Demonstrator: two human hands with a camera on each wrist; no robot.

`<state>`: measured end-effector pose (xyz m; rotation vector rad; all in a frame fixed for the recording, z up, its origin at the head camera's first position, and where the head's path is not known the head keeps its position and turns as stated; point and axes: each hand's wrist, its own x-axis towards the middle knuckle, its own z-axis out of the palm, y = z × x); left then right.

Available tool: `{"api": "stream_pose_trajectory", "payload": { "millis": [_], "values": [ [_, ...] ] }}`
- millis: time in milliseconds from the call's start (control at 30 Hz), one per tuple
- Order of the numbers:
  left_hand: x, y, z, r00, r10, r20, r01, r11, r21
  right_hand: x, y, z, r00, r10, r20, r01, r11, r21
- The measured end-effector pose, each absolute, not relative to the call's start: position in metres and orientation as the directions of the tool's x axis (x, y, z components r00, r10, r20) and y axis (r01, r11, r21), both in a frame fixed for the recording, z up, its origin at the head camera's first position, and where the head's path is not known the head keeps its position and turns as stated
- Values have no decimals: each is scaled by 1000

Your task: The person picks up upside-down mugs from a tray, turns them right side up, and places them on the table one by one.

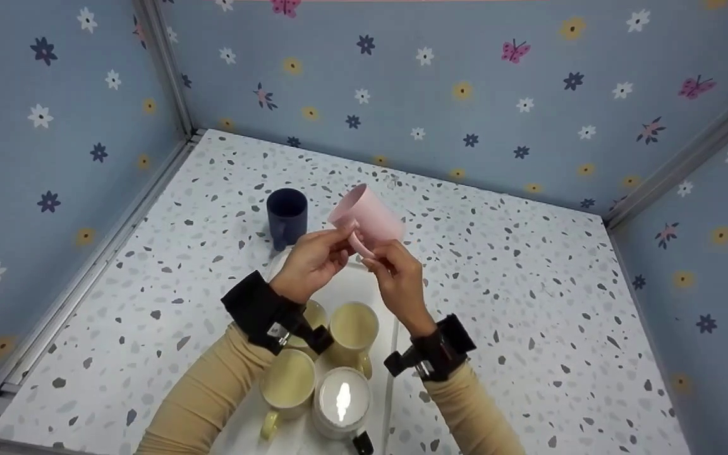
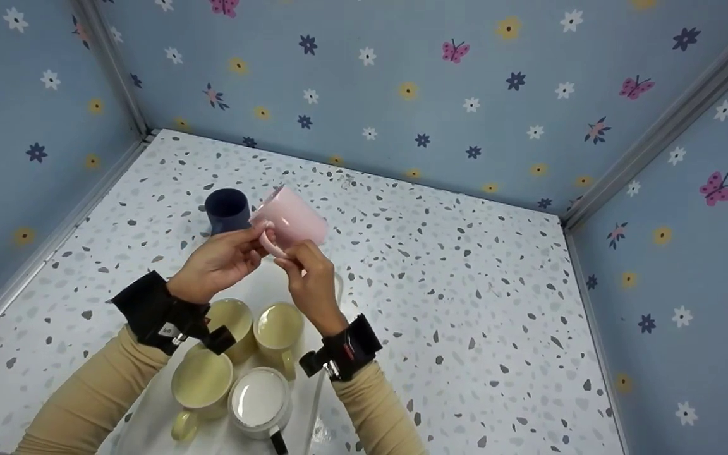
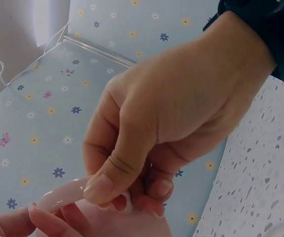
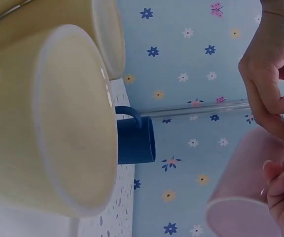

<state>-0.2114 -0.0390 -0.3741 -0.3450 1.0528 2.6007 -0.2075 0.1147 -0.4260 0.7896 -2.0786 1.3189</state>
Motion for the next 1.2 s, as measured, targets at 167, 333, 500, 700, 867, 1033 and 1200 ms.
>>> {"api": "stream_pose_trajectory", "payload": {
  "millis": [167,333,500,700,867,1033,1200],
  "values": [
    [-214,-38,-371,-909,230,-349,-405,-690,600,-208,115,-427,-673,-205,710,-731,326,-599],
    [-218,-37,-371,-897,246,-367,-431,-670,604,-197,112,-411,-689,-226,689,-724,273,-634],
    [-221,-34,-373,-904,244,-351,-424,-624,657,-195,112,-407,-714,-245,655,-699,219,-680],
    [-225,-29,-376,-923,220,-314,-382,-595,707,-197,114,-407,-764,-241,599,-644,219,-733],
    [-231,-29,-381,-928,209,-307,-371,-557,743,-194,117,-402,-807,-247,537,-590,290,-754],
    [-243,-35,-389,-931,191,-310,-364,-514,777,-191,128,-399,-810,-221,543,-586,309,-749],
    [-263,-42,-398,-923,146,-355,-379,-490,785,-192,147,-408,-815,-171,553,-579,284,-765]
  ]
}}
